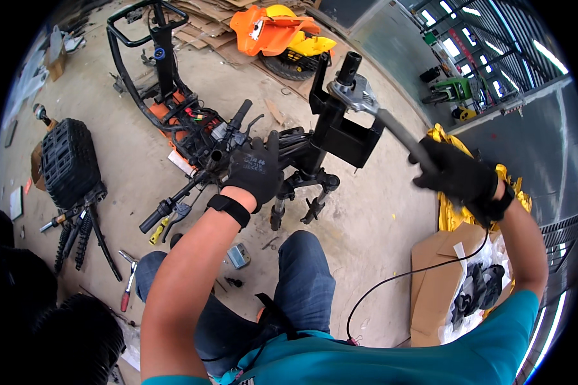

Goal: The person uses an adjustable wrench to loosen a nut on a motorcycle steering stem, then lifts and positions a handlebar assembly onto the frame and tightens the mounting hardware.

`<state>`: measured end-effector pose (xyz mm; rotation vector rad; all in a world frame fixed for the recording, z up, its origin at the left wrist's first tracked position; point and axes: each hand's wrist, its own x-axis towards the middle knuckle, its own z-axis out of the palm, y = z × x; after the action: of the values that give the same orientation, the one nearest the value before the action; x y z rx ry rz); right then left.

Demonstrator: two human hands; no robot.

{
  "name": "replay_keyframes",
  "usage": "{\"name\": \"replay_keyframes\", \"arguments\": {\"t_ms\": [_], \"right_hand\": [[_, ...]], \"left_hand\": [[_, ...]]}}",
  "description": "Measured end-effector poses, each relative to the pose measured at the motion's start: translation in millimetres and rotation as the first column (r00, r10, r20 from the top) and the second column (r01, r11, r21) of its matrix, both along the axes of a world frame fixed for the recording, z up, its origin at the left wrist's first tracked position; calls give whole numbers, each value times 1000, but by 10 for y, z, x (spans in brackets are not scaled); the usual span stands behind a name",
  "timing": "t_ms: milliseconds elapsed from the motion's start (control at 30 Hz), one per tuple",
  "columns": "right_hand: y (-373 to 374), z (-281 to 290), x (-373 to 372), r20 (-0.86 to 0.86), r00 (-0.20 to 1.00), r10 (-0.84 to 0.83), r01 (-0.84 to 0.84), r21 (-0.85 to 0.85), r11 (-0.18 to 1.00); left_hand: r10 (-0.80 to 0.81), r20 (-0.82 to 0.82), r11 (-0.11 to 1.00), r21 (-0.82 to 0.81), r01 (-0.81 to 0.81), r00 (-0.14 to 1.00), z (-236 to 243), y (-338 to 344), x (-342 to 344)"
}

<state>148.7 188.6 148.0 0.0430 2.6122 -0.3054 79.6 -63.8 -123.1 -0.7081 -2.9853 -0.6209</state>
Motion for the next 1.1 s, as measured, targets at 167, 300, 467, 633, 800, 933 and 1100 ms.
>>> {"name": "replay_keyframes", "arguments": {"t_ms": [167, 300, 467, 633, 800, 933, 1100], "right_hand": [[-816, -749, 534, -167, 966, -197, 136, -317, 939], [-1335, -1557, 629, -178, 845, -504, 151, -826, 544], [-1443, -2000, 1174, 8, 812, -584, 273, -889, 368], [-938, -2121, 1449, -415, 811, -411, 101, -593, 799], [-475, -2355, 1676, -373, 816, -441, 203, -529, 824], [-35, -2396, 1968, -373, 801, -469, 263, -484, 834], [246, -2525, 2196, -289, 882, -373, 220, -447, 867]], "left_hand": [[-24, -42, 998, 62, 27, 999, -8, 50, -10], [-34, -47, 989, 143, 40, 998, -12, 46, -3], [4, -41, 995, 95, 0, 999, 8, -30, 65], [34, -17, 981, 193, -30, 999, -2, -65, -99], [80, -170, 834, 551, 27, 982, 243, -51, -251], [34, -232, 509, 841, 183, 972, 368, -39, -322], [195, -99, 620, 784, -44, 976, 335, -249, -356]]}}
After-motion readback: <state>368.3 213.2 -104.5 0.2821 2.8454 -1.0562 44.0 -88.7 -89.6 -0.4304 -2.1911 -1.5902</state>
